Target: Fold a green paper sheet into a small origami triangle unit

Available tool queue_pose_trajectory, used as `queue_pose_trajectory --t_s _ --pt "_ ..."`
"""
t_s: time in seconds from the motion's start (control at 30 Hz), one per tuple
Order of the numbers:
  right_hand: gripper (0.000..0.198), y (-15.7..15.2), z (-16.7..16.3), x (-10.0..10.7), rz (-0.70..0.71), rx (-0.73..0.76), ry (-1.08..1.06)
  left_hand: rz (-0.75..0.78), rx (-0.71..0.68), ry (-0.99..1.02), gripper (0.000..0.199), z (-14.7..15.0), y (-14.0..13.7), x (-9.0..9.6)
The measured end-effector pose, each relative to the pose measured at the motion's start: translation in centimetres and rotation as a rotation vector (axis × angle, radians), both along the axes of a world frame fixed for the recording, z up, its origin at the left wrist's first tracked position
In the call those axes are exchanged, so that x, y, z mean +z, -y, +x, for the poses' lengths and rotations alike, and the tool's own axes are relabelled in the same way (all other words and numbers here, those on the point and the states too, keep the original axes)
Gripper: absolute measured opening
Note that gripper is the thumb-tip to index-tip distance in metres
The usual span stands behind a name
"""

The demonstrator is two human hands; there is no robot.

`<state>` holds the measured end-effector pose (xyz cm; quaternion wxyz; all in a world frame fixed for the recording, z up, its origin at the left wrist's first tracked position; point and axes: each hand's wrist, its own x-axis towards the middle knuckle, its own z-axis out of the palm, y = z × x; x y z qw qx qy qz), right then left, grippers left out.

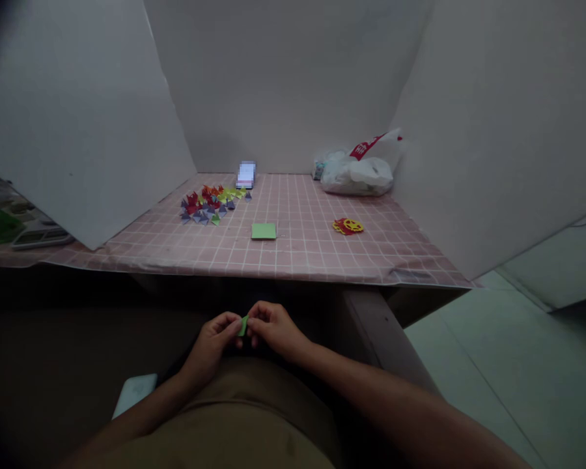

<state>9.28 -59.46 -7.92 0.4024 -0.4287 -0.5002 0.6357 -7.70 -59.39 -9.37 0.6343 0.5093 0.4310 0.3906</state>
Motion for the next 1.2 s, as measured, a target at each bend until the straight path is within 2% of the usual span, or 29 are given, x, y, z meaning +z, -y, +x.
queue_pose_trajectory --t_s 0.83,1.03,1.2 --pt "0.015 0.08 0.18 0.35 0.028 0.082 0.028 0.004 -0.122 0.054 0.024 -0.36 -0.14 -0.11" --pt "0.008 -0.12 0.07 0.17 0.057 0.052 0.035 -0.013 -0.124 0.021 0.021 -0.43 -0.06 -0.09" --pt "0.007 -0.25 0.11 -0.03 0.029 0.070 0.028 0.023 -0.141 -0.032 0.026 -0.33 -0.08 -0.22"
